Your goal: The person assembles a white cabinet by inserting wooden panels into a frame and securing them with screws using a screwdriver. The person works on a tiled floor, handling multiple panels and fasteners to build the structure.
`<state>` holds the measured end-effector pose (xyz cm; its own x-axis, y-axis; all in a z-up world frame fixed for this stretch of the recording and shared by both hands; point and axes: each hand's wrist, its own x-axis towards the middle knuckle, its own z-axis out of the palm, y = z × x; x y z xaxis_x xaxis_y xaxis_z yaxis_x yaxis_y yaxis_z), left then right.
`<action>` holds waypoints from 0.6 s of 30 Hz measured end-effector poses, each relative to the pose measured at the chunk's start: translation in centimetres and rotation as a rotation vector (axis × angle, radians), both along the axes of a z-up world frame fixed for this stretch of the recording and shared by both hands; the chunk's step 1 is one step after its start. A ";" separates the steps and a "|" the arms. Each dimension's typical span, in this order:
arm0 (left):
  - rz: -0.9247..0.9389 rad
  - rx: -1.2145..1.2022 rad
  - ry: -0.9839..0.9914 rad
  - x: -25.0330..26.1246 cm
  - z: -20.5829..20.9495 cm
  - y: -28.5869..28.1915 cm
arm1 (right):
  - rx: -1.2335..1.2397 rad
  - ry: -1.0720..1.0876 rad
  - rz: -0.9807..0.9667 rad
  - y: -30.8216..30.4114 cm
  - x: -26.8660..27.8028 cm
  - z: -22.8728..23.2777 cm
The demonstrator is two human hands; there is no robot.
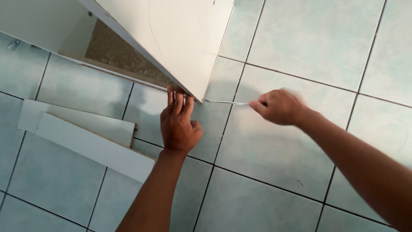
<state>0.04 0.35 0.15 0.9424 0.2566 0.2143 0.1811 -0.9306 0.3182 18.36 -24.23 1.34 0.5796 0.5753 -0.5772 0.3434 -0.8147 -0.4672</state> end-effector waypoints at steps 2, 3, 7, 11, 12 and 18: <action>-0.027 0.010 -0.037 -0.4 0.2 0.4 | -0.044 -0.428 0.138 -0.8 -0.7 -0.9; -0.045 0.002 -0.063 -0.2 0.0 0.3 | -0.051 -0.492 0.111 -1.7 -0.8 -1.4; -0.051 -0.006 -0.114 -0.1 0.0 0.2 | 0.290 -0.658 -0.034 -2.3 -2.6 -3.5; -0.073 -0.043 -0.127 0.0 0.7 0.3 | 0.508 -0.533 -0.103 1.3 -6.4 -4.0; -0.079 -0.054 -0.128 0.1 1.0 0.5 | 0.545 -0.479 -0.131 2.7 -7.3 -3.6; -0.157 -0.231 -0.059 -2.2 3.7 4.7 | 0.671 -0.414 -0.506 12.1 -11.0 -0.6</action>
